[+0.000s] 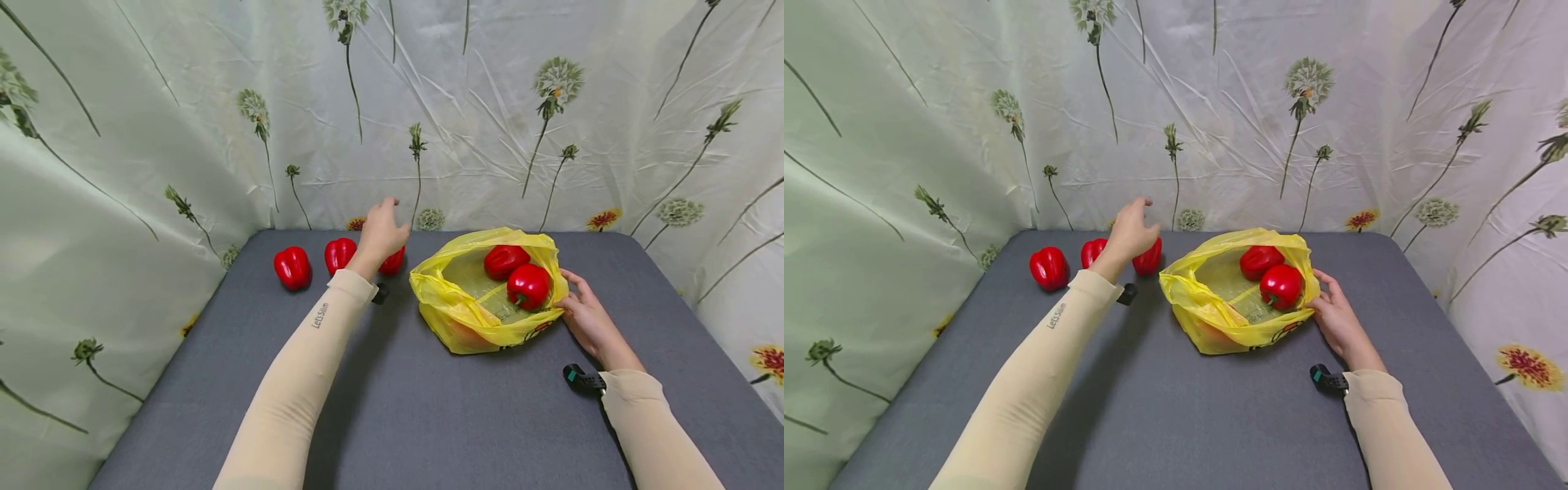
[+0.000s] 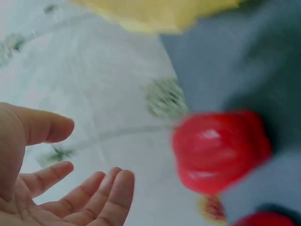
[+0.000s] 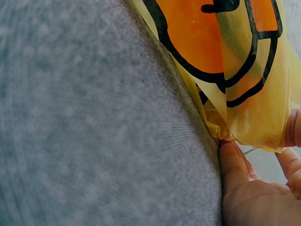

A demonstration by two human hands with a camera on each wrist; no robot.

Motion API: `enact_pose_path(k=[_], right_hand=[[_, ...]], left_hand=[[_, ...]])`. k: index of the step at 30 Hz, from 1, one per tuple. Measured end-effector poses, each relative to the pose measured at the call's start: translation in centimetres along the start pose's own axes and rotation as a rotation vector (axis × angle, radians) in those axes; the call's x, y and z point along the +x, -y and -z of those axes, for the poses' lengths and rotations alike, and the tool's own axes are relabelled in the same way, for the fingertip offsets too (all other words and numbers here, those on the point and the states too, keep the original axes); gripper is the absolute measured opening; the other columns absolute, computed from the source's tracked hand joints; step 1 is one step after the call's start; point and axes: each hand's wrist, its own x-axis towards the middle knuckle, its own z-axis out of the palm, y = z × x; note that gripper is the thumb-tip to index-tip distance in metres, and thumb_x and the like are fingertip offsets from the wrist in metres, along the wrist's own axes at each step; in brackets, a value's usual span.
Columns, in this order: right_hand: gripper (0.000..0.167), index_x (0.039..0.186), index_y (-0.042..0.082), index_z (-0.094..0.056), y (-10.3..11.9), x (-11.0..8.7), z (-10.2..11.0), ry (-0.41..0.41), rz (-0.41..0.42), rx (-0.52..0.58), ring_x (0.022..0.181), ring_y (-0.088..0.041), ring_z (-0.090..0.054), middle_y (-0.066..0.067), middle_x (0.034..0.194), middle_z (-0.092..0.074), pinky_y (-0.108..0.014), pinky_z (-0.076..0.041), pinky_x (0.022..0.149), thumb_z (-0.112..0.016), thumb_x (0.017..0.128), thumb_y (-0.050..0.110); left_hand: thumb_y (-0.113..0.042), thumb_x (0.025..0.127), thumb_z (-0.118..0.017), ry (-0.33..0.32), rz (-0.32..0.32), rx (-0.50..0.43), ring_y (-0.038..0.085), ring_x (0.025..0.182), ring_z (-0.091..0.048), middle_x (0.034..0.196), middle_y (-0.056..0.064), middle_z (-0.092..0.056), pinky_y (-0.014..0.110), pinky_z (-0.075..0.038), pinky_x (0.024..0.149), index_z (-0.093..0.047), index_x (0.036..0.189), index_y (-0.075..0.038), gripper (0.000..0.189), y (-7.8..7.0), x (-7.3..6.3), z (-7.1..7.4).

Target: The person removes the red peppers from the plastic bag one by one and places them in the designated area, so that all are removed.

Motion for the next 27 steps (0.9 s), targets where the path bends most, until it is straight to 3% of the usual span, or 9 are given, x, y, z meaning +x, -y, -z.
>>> enact_pose_path(k=[5,16,19,27], right_hand=[[0.066,0.165,0.028,-0.018,0.0,-0.1,0.0,0.002,-0.003,0.004,0.122,0.001,-0.048,0.007,0.138,-0.043,-0.010,-0.047,0.095,-0.044,0.110,0.000],[0.066,0.165,0.028,-0.017,0.0,0.0,0.3,0.009,-0.005,-0.004,0.120,0.000,-0.048,0.005,0.138,-0.043,-0.010,-0.047,0.094,-0.044,0.110,0.001],[0.066,0.164,0.026,-0.018,-0.1,-0.1,0.2,0.005,0.014,-0.004,0.119,0.002,-0.049,0.006,0.136,-0.044,-0.010,-0.047,0.094,-0.043,0.110,0.000],[0.064,0.164,0.025,-0.019,0.0,-0.2,0.0,0.001,0.040,0.005,0.116,0.004,-0.052,0.009,0.132,-0.048,-0.010,-0.048,0.093,-0.042,0.110,0.000]], left_hand=[[-0.022,0.106,-0.066,0.015,-0.136,-0.010,0.033,0.126,-0.061,0.140,0.016,-0.063,0.048,-0.054,0.105,-0.055,0.148,-0.010,0.046,-3.5,-0.4,-0.3],[-0.024,0.105,-0.067,0.234,-0.246,-0.072,0.023,0.115,-0.068,0.128,0.007,-0.072,0.037,-0.058,0.095,-0.066,0.133,-0.015,0.029,-10.6,0.2,-1.0],[-0.025,0.107,-0.066,0.312,-0.283,-0.092,0.023,0.115,-0.070,0.128,0.009,-0.074,0.034,-0.058,0.093,-0.068,0.133,-0.014,0.029,-11.9,0.4,-1.9],[-0.025,0.108,-0.064,0.532,-0.251,-0.180,0.021,0.110,-0.071,0.135,0.008,-0.072,0.023,-0.056,0.082,-0.067,0.139,-0.014,0.033,-13.7,0.8,-5.2]])
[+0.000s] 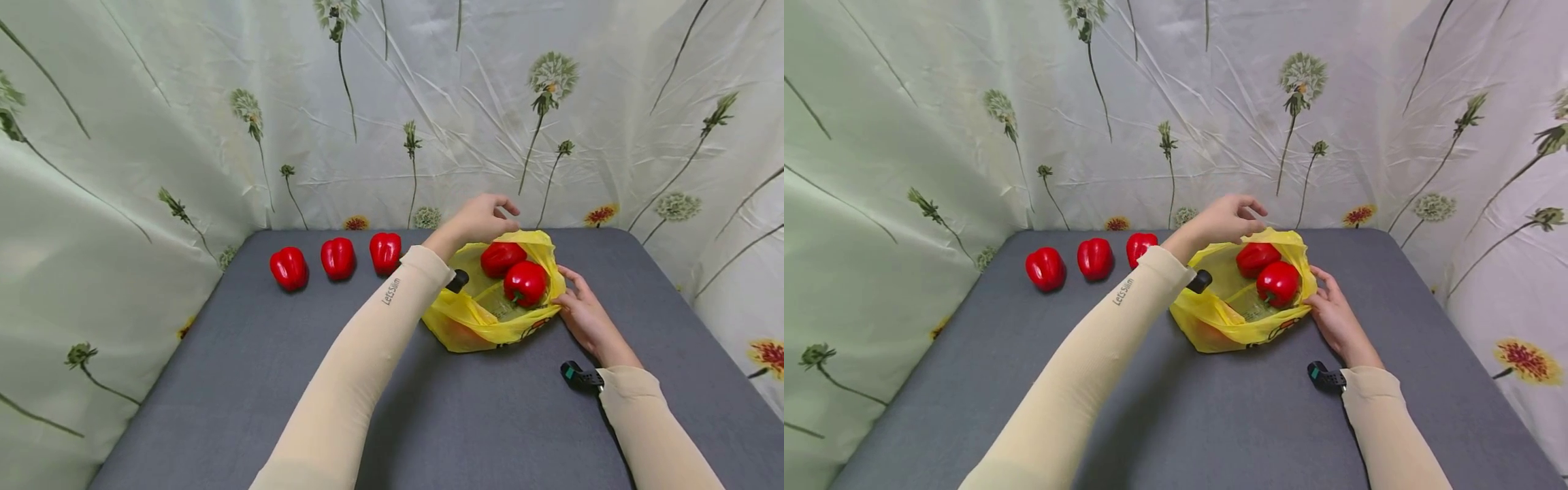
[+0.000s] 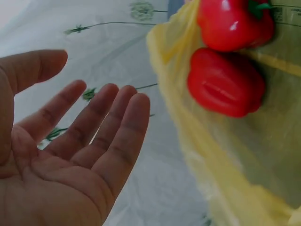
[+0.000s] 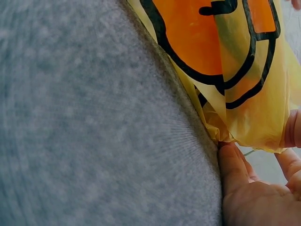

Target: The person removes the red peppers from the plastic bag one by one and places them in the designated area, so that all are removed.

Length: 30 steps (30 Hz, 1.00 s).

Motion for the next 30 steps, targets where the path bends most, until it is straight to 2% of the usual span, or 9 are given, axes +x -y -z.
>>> enact_pose_path(k=[3,7,10,13,18,24,30], right_hand=[[0.063,0.163,0.026,-0.020,0.1,0.0,0.0,0.010,0.008,0.010,0.115,0.003,-0.053,0.011,0.130,-0.050,-0.011,-0.048,0.094,-0.043,0.110,0.001],[0.062,0.162,0.027,-0.022,0.1,-0.1,0.0,0.018,0.018,0.020,0.115,0.004,-0.055,0.014,0.128,-0.052,-0.010,-0.049,0.094,-0.043,0.110,0.001],[0.062,0.162,0.026,-0.022,0.2,-0.1,0.0,0.015,0.024,0.021,0.115,0.004,-0.055,0.015,0.127,-0.053,-0.011,-0.049,0.093,-0.044,0.110,0.000],[0.063,0.162,0.024,-0.021,0.2,-0.2,0.0,0.012,0.024,0.009,0.115,0.003,-0.055,0.015,0.126,-0.054,-0.011,-0.049,0.094,-0.044,0.109,0.000],[0.065,0.164,0.024,-0.019,0.0,-0.1,0.1,0.008,0.007,-0.005,0.116,0.004,-0.055,0.013,0.130,-0.051,-0.010,-0.049,0.094,-0.044,0.109,0.000],[0.064,0.164,0.025,-0.020,-0.1,-0.1,0.3,0.008,0.008,-0.006,0.116,0.007,-0.055,0.015,0.131,-0.050,-0.010,-0.047,0.095,-0.044,0.109,0.000],[0.064,0.163,0.025,-0.022,0.0,-0.1,0.2,0.002,0.010,-0.001,0.115,0.007,-0.056,0.016,0.128,-0.053,-0.010,-0.047,0.095,-0.044,0.108,-0.001]], left_hand=[[-0.026,0.108,-0.065,0.046,0.029,0.024,0.018,0.113,-0.069,0.138,0.007,-0.071,0.023,-0.056,0.085,-0.066,0.141,-0.015,0.035,0.1,0.6,-1.1],[-0.028,0.108,-0.066,0.098,0.060,0.092,0.017,0.129,-0.065,0.144,0.005,-0.068,0.024,-0.055,0.098,-0.066,0.143,-0.018,0.037,0.7,1.1,-2.2],[-0.028,0.108,-0.064,0.134,0.053,0.138,0.019,0.136,-0.062,0.148,0.006,-0.066,0.026,-0.052,0.107,-0.065,0.146,-0.018,0.040,1.3,1.4,-2.9],[-0.026,0.109,-0.063,0.156,0.012,0.179,0.021,0.141,-0.059,0.152,0.009,-0.064,0.027,-0.050,0.112,-0.063,0.149,-0.014,0.042,1.8,1.6,-3.3],[-0.023,0.108,-0.061,0.138,-0.025,0.224,0.022,0.149,-0.052,0.159,0.008,-0.058,0.028,-0.043,0.120,-0.060,0.152,-0.012,0.045,2.5,1.9,-4.0],[-0.021,0.107,-0.062,0.099,0.012,0.212,0.021,0.148,-0.052,0.160,0.005,-0.056,0.028,-0.044,0.119,-0.058,0.154,-0.015,0.047,3.3,2.6,-4.9],[-0.018,0.107,-0.059,0.092,0.041,0.196,0.020,0.145,-0.053,0.161,0.005,-0.055,0.027,-0.044,0.118,-0.054,0.158,-0.016,0.052,3.3,3.0,-5.5]])
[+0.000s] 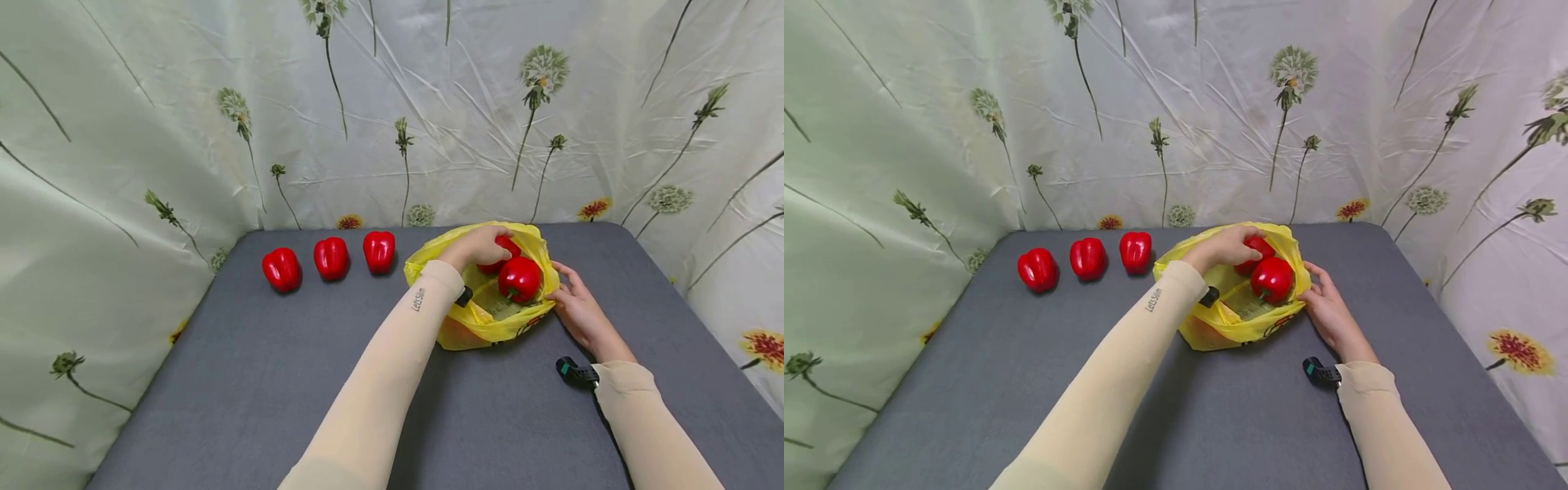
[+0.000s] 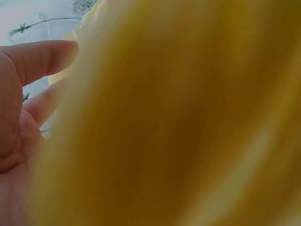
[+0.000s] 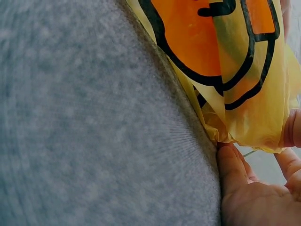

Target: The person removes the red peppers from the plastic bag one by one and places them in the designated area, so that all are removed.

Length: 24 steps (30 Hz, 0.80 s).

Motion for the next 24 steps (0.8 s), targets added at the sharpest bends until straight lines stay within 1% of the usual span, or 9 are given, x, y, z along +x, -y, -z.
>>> enact_pose_path(k=[8,14,18,24], right_hand=[[0.067,0.167,0.023,-0.017,0.17,0.13,-0.06,0.001,-0.012,-0.047,0.118,0.005,-0.054,0.013,0.132,-0.051,-0.011,-0.046,0.096,-0.043,0.110,0.001],[0.065,0.165,0.023,-0.020,0.07,0.04,0.05,0.006,0.005,-0.019,0.116,0.005,-0.055,0.014,0.129,-0.053,-0.010,-0.047,0.095,-0.044,0.109,0.000],[0.063,0.163,0.023,-0.022,0.08,-0.02,0.03,0.010,0.018,-0.010,0.115,0.005,-0.055,0.016,0.127,-0.054,-0.010,-0.047,0.095,-0.043,0.109,-0.001],[0.063,0.163,0.023,-0.023,0.12,-0.07,-0.02,0.007,0.013,-0.008,0.115,0.006,-0.055,0.017,0.127,-0.054,-0.010,-0.047,0.095,-0.044,0.109,0.000]], left_hand=[[-0.014,0.106,-0.055,0.006,0.016,0.059,0.016,0.141,-0.054,0.162,0.004,-0.055,0.022,-0.043,0.113,-0.051,0.160,-0.017,0.054,-0.36,0.48,-0.27],[-0.014,0.105,-0.056,0.008,0.026,0.079,0.016,0.141,-0.054,0.160,0.004,-0.057,0.021,-0.043,0.114,-0.053,0.159,-0.018,0.054,-0.36,0.64,-0.39],[-0.014,0.105,-0.056,0.010,0.029,0.092,0.017,0.140,-0.055,0.159,0.004,-0.058,0.023,-0.043,0.115,-0.054,0.158,-0.018,0.054,-0.37,0.45,-0.28],[-0.015,0.104,-0.056,0.021,0.059,0.098,0.016,0.140,-0.054,0.160,0.001,-0.056,0.022,-0.043,0.114,-0.052,0.160,-0.021,0.056,-0.55,0.21,-0.05]])
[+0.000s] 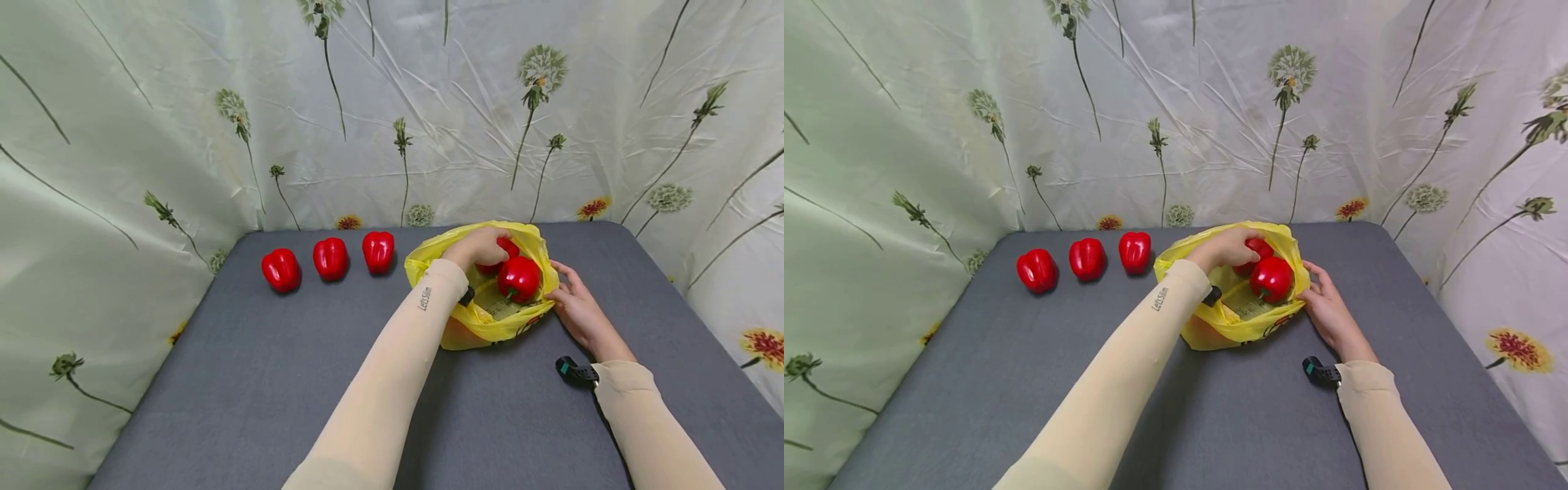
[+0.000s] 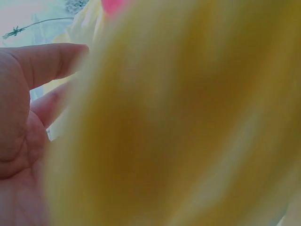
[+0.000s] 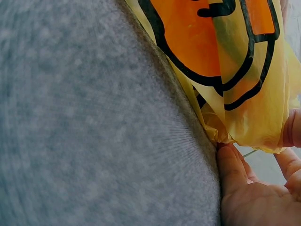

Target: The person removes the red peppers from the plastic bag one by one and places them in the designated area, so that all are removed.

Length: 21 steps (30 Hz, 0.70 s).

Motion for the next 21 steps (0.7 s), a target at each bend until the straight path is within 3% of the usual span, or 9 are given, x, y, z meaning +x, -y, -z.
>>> enact_pose_path(k=[8,14,21], right_hand=[[0.063,0.163,0.024,-0.022,-0.1,0.1,0.1,0.000,-0.001,0.017,0.115,0.007,-0.055,0.020,0.124,-0.057,-0.010,-0.047,0.095,-0.045,0.109,-0.001],[0.065,0.165,0.023,-0.020,-0.3,0.1,0.1,-0.001,-0.004,0.011,0.116,0.006,-0.055,0.019,0.126,-0.056,-0.011,-0.046,0.096,-0.045,0.110,0.001],[0.061,0.163,0.025,-0.023,-0.3,0.1,0.2,0.001,0.018,0.007,0.115,0.006,-0.056,0.018,0.126,-0.057,-0.010,-0.046,0.096,-0.044,0.110,0.002]], left_hand=[[-0.019,0.105,-0.058,-0.005,0.006,0.045,0.016,0.144,-0.052,0.161,0.002,-0.055,0.022,-0.042,0.115,-0.052,0.160,-0.019,0.056,-0.2,0.0,0.0],[-0.024,0.105,-0.060,-0.022,0.071,0.034,0.023,0.158,-0.037,0.166,-0.001,-0.050,0.028,-0.040,0.120,-0.043,0.165,-0.022,0.062,0.0,0.3,-0.9],[-0.023,0.105,-0.060,-0.032,0.105,-0.011,0.020,0.148,-0.048,0.167,0.000,-0.047,0.027,-0.046,0.113,-0.033,0.170,-0.027,0.071,0.3,0.6,-1.5]])
